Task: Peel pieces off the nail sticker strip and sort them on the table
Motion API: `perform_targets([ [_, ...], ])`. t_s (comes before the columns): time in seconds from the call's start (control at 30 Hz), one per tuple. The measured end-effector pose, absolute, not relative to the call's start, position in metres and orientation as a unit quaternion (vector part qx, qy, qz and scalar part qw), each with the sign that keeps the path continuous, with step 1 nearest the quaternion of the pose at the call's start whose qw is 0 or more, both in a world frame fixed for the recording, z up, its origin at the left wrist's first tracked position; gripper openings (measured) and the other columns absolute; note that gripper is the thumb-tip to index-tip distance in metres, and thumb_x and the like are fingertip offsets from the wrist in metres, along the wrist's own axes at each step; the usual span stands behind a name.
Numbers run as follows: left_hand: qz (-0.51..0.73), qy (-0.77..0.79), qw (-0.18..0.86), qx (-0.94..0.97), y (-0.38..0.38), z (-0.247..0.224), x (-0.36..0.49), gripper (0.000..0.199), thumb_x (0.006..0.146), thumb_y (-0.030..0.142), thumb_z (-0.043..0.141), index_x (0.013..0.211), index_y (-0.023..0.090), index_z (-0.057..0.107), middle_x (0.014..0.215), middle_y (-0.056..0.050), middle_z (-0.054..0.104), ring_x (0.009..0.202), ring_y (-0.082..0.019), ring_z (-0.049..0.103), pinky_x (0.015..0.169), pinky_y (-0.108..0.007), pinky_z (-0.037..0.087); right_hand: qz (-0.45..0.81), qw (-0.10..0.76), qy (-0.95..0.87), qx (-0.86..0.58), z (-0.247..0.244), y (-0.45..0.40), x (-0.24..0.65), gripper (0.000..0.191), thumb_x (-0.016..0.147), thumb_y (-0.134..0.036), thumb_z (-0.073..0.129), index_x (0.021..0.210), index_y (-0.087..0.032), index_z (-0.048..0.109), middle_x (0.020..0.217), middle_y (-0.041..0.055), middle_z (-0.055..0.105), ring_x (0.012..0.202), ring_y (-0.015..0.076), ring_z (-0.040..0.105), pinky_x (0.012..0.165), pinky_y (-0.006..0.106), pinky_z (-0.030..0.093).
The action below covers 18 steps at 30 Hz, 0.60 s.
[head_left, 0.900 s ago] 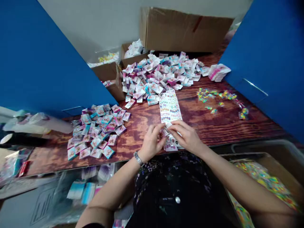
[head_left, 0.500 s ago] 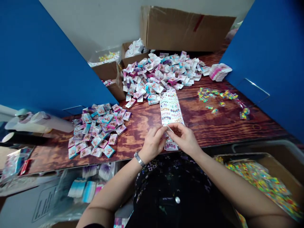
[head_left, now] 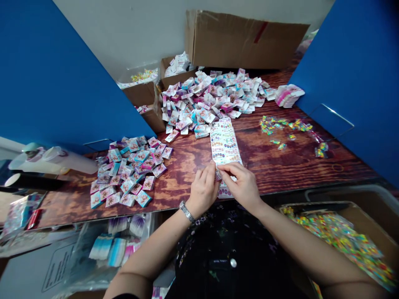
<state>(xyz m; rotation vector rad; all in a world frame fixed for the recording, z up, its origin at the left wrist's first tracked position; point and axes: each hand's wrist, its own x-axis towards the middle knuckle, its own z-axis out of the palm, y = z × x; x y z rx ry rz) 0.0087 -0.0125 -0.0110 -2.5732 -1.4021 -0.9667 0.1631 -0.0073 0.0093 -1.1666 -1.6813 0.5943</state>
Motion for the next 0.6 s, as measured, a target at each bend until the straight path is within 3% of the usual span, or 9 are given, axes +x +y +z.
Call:
perform_targets([
  [0.2,-0.252,-0.477,0.054,-0.84,-0.016,-0.01,0.009,0.061,0.094,0.021,0.043,0.148,0.004,0.02,0.132,-0.024,0.052,0.117,-0.032,0.052,0.091,-0.044,0.048,0.091,0.492,-0.759,-0.417,0.0,-0.019,0.159,0.046,0.091,-0.007,0.048,0.134,-0.021,0.051,0.117,0.009,0.067,0.105,0.0211,0.062,0.094,0.038,0.05],
  [0.47,-0.297,-0.458,0.015,-0.838,-0.018,-0.01,0.007,0.056,0.094,0.017,0.039,0.147,0.006,0.024,0.127,-0.022,0.055,0.11,-0.027,0.053,0.092,-0.042,0.047,0.098,0.484,-0.776,-0.391,-0.006,-0.024,0.152,0.056,0.091,-0.007,0.047,0.144,-0.02,0.039,0.129,0.0118,0.06,0.119,0.0233,0.056,0.1,0.042,0.048],
  [0.6,-0.265,-0.457,0.034,-0.848,-0.012,-0.005,-0.019,0.057,0.094,0.023,0.044,0.146,0.009,0.027,0.121,-0.019,0.059,0.105,-0.026,0.055,0.09,-0.041,0.048,0.167,0.428,-0.808,-0.37,-0.011,-0.007,0.162,0.052,0.095,-0.016,0.046,0.145,-0.022,0.037,0.127,0.0102,0.062,0.116,0.0203,0.058,0.098,0.039,0.051],
])
